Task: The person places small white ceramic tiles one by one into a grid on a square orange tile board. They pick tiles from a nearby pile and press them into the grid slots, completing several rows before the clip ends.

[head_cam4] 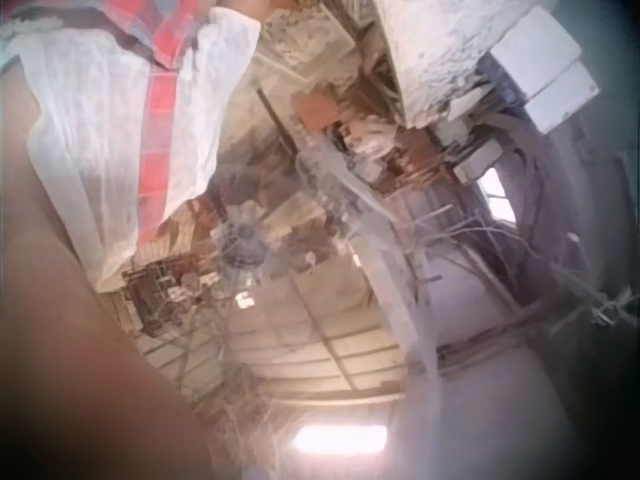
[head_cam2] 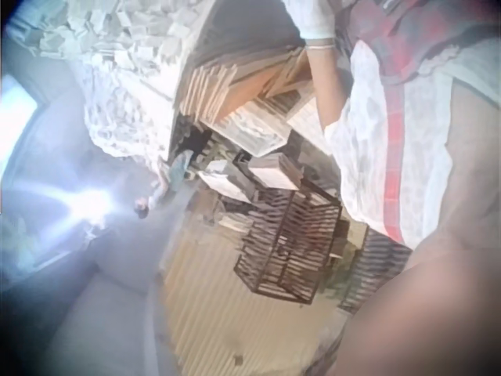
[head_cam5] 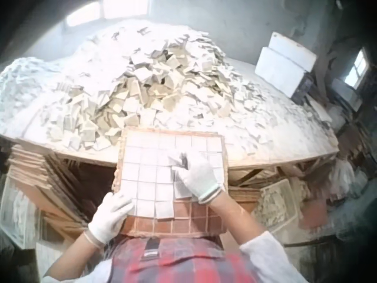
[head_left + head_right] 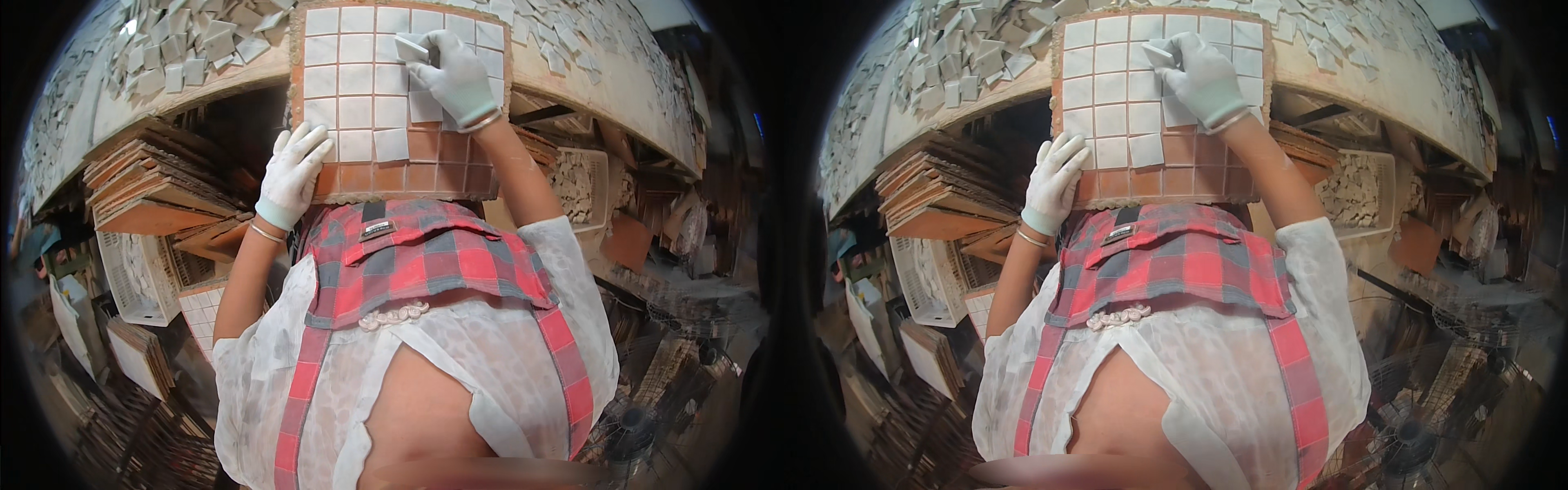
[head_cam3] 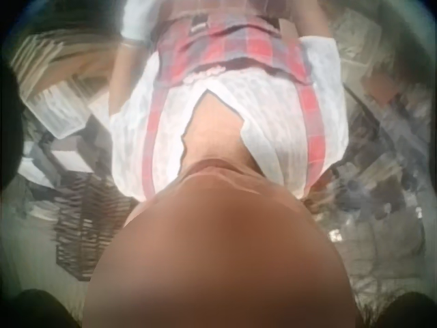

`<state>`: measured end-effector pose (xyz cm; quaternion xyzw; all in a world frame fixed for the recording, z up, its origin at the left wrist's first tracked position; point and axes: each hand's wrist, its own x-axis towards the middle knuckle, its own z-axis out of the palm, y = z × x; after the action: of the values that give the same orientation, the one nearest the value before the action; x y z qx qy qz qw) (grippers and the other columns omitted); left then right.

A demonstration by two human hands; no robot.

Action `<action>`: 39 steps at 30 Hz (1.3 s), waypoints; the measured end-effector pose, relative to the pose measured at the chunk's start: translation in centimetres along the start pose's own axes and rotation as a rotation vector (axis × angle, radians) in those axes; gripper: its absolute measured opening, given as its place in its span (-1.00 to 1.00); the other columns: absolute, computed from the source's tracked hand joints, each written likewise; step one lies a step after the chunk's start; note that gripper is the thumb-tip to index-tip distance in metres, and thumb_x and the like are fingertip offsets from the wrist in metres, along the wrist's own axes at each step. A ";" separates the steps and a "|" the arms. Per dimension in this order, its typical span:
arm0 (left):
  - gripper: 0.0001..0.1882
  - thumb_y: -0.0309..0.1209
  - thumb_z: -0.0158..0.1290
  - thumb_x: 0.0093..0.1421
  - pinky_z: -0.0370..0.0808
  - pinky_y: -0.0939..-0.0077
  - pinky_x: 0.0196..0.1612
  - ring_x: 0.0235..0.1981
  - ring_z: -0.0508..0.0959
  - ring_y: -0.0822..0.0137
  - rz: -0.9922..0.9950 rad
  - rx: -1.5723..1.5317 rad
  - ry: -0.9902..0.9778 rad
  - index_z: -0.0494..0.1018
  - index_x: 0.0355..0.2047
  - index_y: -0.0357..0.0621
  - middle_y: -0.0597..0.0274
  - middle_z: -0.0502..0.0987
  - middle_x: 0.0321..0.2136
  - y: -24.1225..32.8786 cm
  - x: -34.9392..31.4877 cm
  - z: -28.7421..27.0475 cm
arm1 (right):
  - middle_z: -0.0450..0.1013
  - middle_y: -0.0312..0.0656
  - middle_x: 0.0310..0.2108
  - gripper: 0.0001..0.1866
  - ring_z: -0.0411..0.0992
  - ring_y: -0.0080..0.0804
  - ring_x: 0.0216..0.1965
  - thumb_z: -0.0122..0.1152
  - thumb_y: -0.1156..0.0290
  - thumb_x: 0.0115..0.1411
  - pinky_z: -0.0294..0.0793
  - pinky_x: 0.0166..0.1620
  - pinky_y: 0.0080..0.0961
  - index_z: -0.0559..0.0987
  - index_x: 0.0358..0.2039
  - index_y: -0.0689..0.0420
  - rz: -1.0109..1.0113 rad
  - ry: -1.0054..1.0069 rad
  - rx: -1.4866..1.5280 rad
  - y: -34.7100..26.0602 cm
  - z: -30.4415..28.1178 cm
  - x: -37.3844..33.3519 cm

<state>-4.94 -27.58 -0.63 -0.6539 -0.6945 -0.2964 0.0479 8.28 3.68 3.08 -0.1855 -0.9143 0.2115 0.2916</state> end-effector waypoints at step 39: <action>-0.52 -0.37 0.20 0.19 0.39 0.03 0.28 0.24 0.46 0.05 0.272 0.041 -0.218 0.50 0.15 -0.14 0.11 0.47 0.25 3.4 6.7 4.9 | 0.53 -0.23 0.02 -0.53 0.47 -0.12 0.07 0.39 0.04 0.24 0.39 0.19 -0.07 0.65 0.14 -0.14 -0.214 -0.178 -0.058 2.0 -1.8 -1.5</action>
<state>-1.12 -19.43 -0.39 -0.7689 -0.6066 -0.2004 0.0255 10.99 5.18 2.74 -0.0758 -0.9567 0.1685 0.2250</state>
